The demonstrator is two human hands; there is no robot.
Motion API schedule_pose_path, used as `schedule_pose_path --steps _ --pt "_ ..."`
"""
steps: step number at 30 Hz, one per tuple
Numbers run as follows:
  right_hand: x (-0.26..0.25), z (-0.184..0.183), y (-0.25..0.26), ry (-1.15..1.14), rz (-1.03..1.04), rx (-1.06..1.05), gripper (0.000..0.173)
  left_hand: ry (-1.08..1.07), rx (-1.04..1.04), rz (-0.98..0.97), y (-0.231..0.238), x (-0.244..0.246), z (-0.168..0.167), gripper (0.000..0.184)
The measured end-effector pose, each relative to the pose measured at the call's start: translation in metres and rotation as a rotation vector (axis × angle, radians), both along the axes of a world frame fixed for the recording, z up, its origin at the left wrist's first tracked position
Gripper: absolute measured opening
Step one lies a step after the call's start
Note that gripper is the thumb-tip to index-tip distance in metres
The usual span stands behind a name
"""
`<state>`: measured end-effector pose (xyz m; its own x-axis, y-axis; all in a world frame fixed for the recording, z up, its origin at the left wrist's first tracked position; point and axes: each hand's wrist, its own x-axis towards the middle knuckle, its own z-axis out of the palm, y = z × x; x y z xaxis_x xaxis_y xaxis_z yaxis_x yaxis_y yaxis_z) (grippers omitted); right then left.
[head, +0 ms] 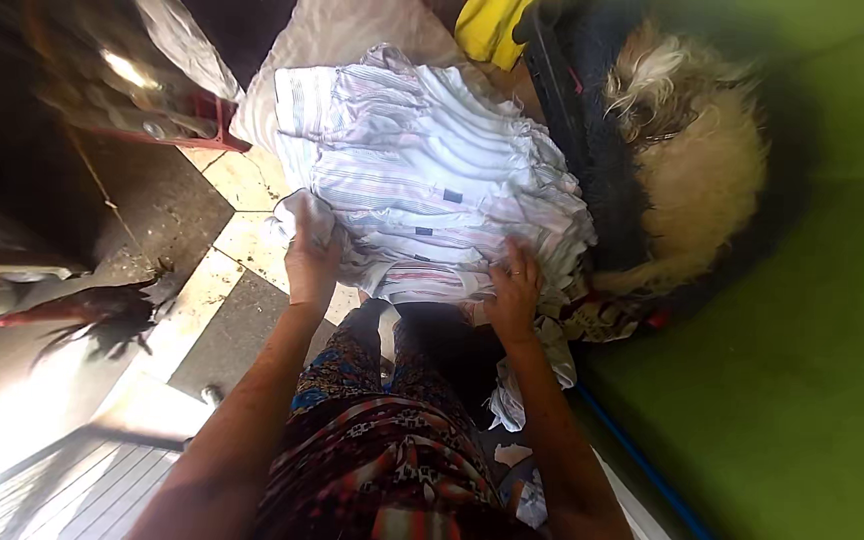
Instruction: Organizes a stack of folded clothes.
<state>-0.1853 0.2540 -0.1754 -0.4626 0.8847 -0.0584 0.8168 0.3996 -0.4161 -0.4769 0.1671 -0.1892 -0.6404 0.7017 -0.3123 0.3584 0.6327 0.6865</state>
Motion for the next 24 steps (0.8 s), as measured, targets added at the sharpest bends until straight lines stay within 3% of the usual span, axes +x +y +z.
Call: schedule_pose_path --steps 2,4,6,10,13,16,20,22,24 --pt "0.004 -0.007 0.012 0.03 -0.008 0.005 0.031 -0.03 -0.051 -0.099 0.008 -0.004 -0.011 0.069" --pt "0.0 -0.02 0.026 0.066 -0.018 0.023 0.032 -0.033 -0.105 -0.085 0.017 0.0 -0.019 0.079" --pt "-0.006 -0.029 0.032 0.075 -0.012 0.049 0.031 -0.017 -0.156 -0.038 0.023 0.011 -0.019 0.077" --pt "0.003 -0.033 0.008 0.037 0.022 0.125 0.03 -0.067 -0.147 -0.001 0.01 0.022 -0.02 0.036" --pt "0.015 -0.03 -0.005 0.04 0.037 -0.029 0.03 -0.166 0.049 0.101 -0.022 0.015 -0.015 0.025" --pt "0.021 0.014 0.004 0.141 0.069 -0.231 0.031 -0.287 0.418 0.234 -0.027 0.017 0.02 0.01" --pt "0.027 0.073 0.062 0.181 0.054 -0.04 0.034 -0.337 0.605 0.208 0.041 0.009 0.076 0.015" --pt "0.017 0.072 0.101 0.171 -0.064 0.067 0.033 -0.369 0.65 0.105 0.097 -0.003 0.072 0.015" --pt "0.01 0.048 0.133 0.123 -0.236 0.074 0.032 -0.33 0.577 -0.12 0.147 -0.016 0.041 0.038"
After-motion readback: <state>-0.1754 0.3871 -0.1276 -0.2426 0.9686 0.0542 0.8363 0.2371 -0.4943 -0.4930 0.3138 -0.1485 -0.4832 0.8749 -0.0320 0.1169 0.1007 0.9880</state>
